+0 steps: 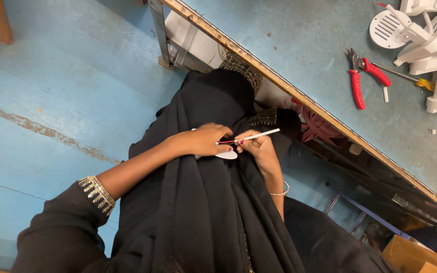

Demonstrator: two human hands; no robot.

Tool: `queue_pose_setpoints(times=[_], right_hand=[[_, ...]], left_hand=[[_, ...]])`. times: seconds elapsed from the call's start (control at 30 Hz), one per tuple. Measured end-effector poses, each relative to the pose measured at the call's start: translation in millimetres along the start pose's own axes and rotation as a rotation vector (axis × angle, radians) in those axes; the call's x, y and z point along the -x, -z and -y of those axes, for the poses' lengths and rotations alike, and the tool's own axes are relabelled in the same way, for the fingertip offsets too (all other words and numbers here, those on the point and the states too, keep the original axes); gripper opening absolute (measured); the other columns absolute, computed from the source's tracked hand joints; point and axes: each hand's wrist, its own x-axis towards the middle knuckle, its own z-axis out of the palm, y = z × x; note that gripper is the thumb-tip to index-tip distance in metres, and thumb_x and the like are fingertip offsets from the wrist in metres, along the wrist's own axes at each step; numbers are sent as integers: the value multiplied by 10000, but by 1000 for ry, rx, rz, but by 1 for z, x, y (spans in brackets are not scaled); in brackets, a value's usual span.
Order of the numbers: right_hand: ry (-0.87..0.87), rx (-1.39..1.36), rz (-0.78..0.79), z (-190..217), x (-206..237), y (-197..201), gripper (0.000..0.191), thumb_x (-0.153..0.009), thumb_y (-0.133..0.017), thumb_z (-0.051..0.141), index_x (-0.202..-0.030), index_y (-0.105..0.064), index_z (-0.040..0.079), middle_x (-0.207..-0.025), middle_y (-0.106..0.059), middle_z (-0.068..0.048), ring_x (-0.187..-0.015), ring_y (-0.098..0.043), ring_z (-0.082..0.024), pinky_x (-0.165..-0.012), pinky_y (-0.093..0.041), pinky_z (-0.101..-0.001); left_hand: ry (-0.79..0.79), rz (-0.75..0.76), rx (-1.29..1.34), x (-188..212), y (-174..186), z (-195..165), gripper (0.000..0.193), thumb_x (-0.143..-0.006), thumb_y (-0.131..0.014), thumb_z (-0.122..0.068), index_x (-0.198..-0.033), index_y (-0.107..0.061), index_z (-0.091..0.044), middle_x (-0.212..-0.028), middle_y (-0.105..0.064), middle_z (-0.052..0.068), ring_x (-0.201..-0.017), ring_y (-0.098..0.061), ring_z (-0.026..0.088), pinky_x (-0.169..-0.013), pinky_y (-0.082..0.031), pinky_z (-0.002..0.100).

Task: The person assembles white plastic electrical components at a workbench. They insert white plastic rods into circular housings, trim wires with red-handled pliers, and place finished units into a cardboard box.

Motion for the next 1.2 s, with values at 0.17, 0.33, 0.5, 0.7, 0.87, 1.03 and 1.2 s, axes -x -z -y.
queue_pose_setpoints(times=[0.17,0.33,0.5,0.7,0.87,1.03,1.2], right_hand=[[1,-21,-14,2,9,-4,142,-958,-705,50,-1051,-698,-57,-899,-710,-92,-825,-658,-136,-814,-535,-281],[36,-65,22,4,12,-5,165,-947,-719,45,-1074,-692,-56,-938,-720,-102,-866,-674,-144,-856,-548,-292],[-33,-56,46,2,8,1,178,-938,-700,45,-1090,-693,-48,-958,-747,-121,-870,-713,-155,-854,-582,-301],[-43,-14,20,1,5,-1,138,-958,-681,33,-1065,-696,-52,-910,-751,-122,-822,-711,-148,-829,-583,-297],[-31,-13,19,4,7,-5,92,-963,-686,43,-1010,-689,-36,-851,-727,-100,-743,-674,-126,-741,-555,-273],[-45,20,27,0,7,-12,156,-987,-686,132,-884,-639,25,-769,-688,-49,-643,-615,-89,-643,-509,-234],[-13,152,33,-10,2,-16,279,-1028,-662,209,-798,-622,58,-698,-642,-3,-585,-538,-43,-543,-418,-196]], left_hand=[[230,267,80,14,30,-15,299,-935,-652,-295,-1133,-749,-93,-849,-761,145,-881,-714,330,-891,-500,419],[347,250,299,13,48,-29,231,-848,-688,-232,-1031,-790,-134,-920,-788,94,-887,-749,258,-821,-552,362],[306,211,377,12,44,-24,222,-813,-700,-154,-1011,-795,-120,-949,-802,62,-903,-752,208,-826,-550,329],[309,179,587,9,35,-13,181,-870,-699,-120,-986,-802,-26,-924,-810,81,-869,-744,141,-816,-564,287],[410,94,692,9,27,-16,170,-833,-726,-59,-976,-802,-6,-935,-816,92,-873,-757,123,-827,-577,272],[388,28,610,9,18,-23,137,-827,-760,-76,-942,-800,-13,-913,-812,91,-859,-768,134,-816,-577,277],[357,9,536,13,14,-20,162,-887,-723,-129,-1007,-773,-32,-928,-801,68,-891,-772,164,-862,-580,332]])
